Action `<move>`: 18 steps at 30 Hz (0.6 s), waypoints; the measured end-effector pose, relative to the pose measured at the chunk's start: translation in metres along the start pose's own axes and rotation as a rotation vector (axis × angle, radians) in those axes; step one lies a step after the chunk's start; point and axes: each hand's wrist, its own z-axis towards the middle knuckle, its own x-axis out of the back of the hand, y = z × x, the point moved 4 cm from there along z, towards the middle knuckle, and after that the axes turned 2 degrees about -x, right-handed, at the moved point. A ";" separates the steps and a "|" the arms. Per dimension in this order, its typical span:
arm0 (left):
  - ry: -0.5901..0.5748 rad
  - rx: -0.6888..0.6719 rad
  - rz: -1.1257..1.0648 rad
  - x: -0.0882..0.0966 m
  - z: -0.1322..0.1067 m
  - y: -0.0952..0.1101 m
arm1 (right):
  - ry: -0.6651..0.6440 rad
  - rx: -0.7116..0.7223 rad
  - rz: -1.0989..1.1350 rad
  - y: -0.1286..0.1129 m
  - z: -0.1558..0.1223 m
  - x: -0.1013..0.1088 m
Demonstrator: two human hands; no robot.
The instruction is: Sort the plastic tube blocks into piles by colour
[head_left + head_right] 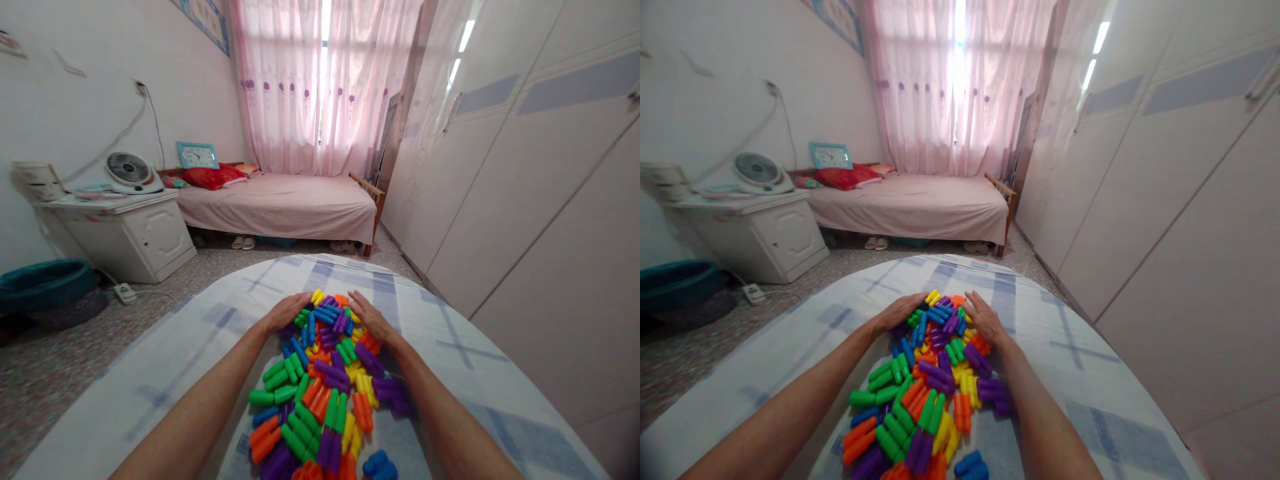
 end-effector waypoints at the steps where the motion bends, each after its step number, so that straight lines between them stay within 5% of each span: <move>1: -0.016 0.004 -0.041 -0.002 0.000 0.008 | -0.034 0.004 0.010 -0.007 -0.001 -0.004; 6: -0.057 0.000 -0.055 -0.004 -0.020 0.035 | -0.223 0.054 0.105 -0.044 -0.030 -0.017; 12: -0.050 -0.046 -0.043 -0.003 -0.061 0.055 | -0.268 0.014 0.123 -0.074 -0.080 -0.016; 15: 0.055 0.011 -0.034 0.004 -0.082 0.058 | -0.127 -0.011 0.078 -0.071 -0.105 0.002; 18: 0.209 0.086 -0.006 0.013 -0.110 0.055 | 0.158 -0.029 -0.051 -0.046 -0.137 0.028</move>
